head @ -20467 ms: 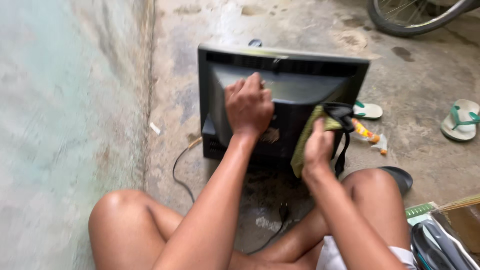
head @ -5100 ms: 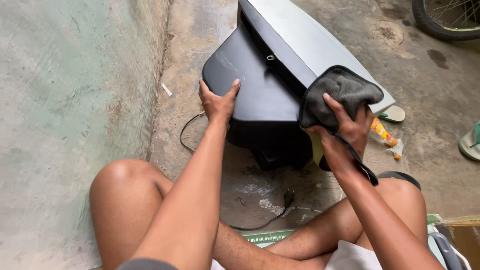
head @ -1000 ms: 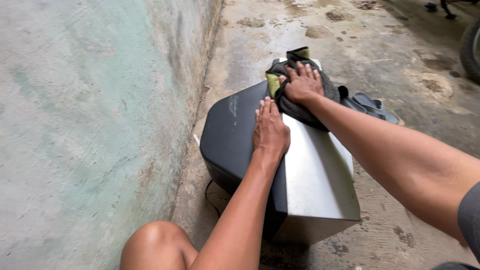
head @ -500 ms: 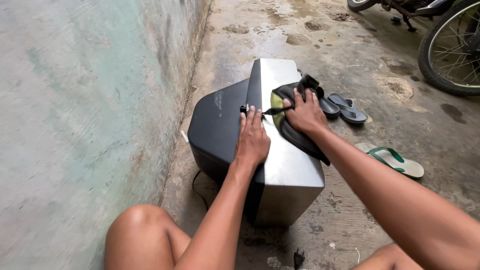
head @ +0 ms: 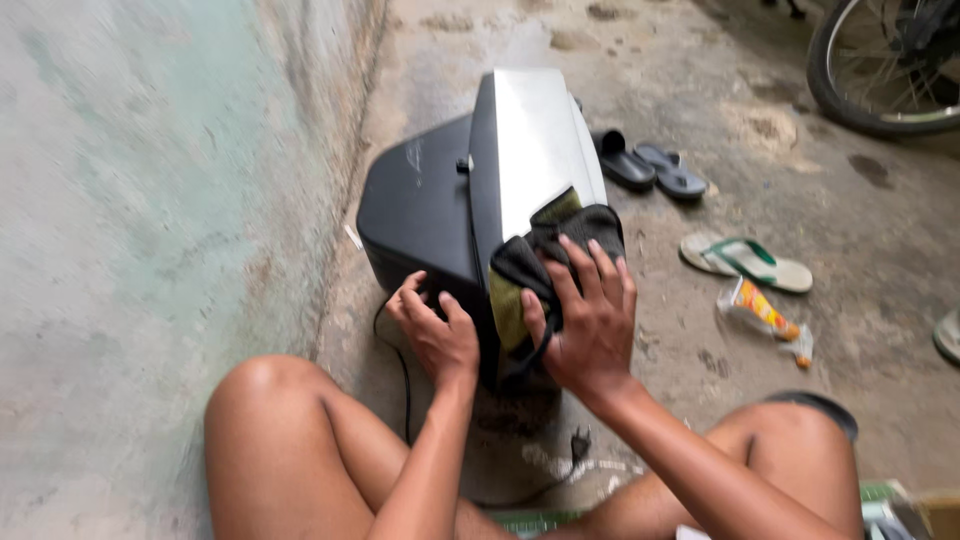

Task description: The person cleans the exterior casing and power cord of a computer monitor by hand using a cloth.

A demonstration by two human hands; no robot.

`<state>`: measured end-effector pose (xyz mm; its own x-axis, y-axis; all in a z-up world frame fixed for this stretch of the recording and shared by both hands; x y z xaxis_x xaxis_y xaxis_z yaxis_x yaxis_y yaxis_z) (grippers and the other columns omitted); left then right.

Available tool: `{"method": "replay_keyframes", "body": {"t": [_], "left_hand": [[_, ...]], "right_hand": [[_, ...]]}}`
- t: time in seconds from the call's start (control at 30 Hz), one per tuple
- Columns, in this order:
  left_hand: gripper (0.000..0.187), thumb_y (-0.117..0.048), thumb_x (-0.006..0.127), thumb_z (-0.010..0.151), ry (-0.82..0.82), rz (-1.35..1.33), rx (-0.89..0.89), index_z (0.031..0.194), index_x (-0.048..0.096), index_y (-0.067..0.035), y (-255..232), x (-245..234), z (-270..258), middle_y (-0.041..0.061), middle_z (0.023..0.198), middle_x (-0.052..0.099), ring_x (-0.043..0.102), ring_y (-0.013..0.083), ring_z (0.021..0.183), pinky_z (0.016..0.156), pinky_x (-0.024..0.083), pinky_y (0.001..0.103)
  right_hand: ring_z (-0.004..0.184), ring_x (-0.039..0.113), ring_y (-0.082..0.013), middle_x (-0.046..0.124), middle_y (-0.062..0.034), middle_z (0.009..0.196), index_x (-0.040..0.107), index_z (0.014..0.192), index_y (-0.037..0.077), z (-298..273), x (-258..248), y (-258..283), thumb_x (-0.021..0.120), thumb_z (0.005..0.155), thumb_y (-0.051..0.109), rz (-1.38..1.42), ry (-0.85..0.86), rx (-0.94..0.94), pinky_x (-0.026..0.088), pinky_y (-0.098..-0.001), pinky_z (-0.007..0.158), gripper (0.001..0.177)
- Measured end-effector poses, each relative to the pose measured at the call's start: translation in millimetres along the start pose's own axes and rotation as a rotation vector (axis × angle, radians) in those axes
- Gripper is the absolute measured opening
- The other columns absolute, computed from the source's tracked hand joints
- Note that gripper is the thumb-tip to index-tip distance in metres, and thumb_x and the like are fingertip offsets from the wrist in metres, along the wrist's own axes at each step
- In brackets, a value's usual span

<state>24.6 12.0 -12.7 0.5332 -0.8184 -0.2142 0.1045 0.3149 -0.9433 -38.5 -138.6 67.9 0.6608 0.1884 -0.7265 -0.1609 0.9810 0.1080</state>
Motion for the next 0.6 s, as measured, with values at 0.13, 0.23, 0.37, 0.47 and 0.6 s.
{"method": "replay_keyframes", "body": {"t": [0.13,0.23,0.37,0.47,0.6], "left_hand": [[0.082,-0.056,0.057,0.095,0.141,-0.054,-0.229,0.159,0.027,-0.014,22,4,-1,0.026,0.155,0.027,0.034,0.0422,0.143,0.114,0.034,0.050],[0.094,-0.063,0.052,0.095,0.258,-0.157,-0.386,0.166,0.005,-0.024,3,35,-8,0.026,0.167,0.004,0.013,0.0448,0.155,0.121,0.027,0.051],[0.096,-0.065,0.043,0.093,0.312,-0.193,-0.467,0.164,-0.007,-0.025,-14,51,-17,0.025,0.167,0.000,0.020,0.0465,0.152,0.116,0.037,0.052],[0.095,-0.063,0.042,0.095,0.330,-0.159,-0.544,0.162,-0.015,-0.027,-33,79,-28,0.028,0.167,-0.010,0.021,0.0507,0.151,0.113,0.041,0.053],[0.099,-0.058,0.038,0.099,0.437,-0.101,-0.667,0.158,-0.030,-0.018,-65,129,-48,0.029,0.167,-0.023,0.019,0.0527,0.151,0.115,0.038,0.056]], "right_hand": [[0.124,0.056,-0.0309,0.065,-0.0038,0.134,0.070,0.104,0.011,-4,17,-5,0.054,0.105,0.045,-0.038,-0.292,-0.066,0.038,-0.0515,0.110,0.037],[0.115,0.057,-0.0270,0.068,-0.0016,0.124,0.069,0.092,0.013,-1,25,-19,0.055,0.101,0.046,-0.116,-0.342,-0.122,0.038,-0.0483,0.099,0.038],[0.112,0.056,-0.0274,0.065,-0.0033,0.120,0.068,0.094,0.011,-3,39,-45,0.054,0.103,0.047,-0.119,-0.382,-0.110,0.038,-0.0478,0.102,0.039],[0.112,0.055,-0.0273,0.066,-0.0016,0.120,0.067,0.094,0.011,-1,39,-77,0.054,0.103,0.048,-0.110,-0.371,-0.080,0.038,-0.0486,0.103,0.040],[0.118,0.053,-0.0302,0.065,-0.0040,0.130,0.064,0.099,0.008,11,36,-145,0.049,0.108,0.044,0.016,-0.282,-0.019,0.038,-0.0488,0.105,0.040]]}}
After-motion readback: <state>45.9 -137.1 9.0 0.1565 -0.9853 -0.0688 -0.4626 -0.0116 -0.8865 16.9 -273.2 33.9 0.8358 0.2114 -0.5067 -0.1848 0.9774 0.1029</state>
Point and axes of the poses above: each hand's wrist, its own z-axis towards the middle knuckle, its own x-axis out of the palm, y = z × x, the point moved 1 cm from there along z, towards the middle knuckle
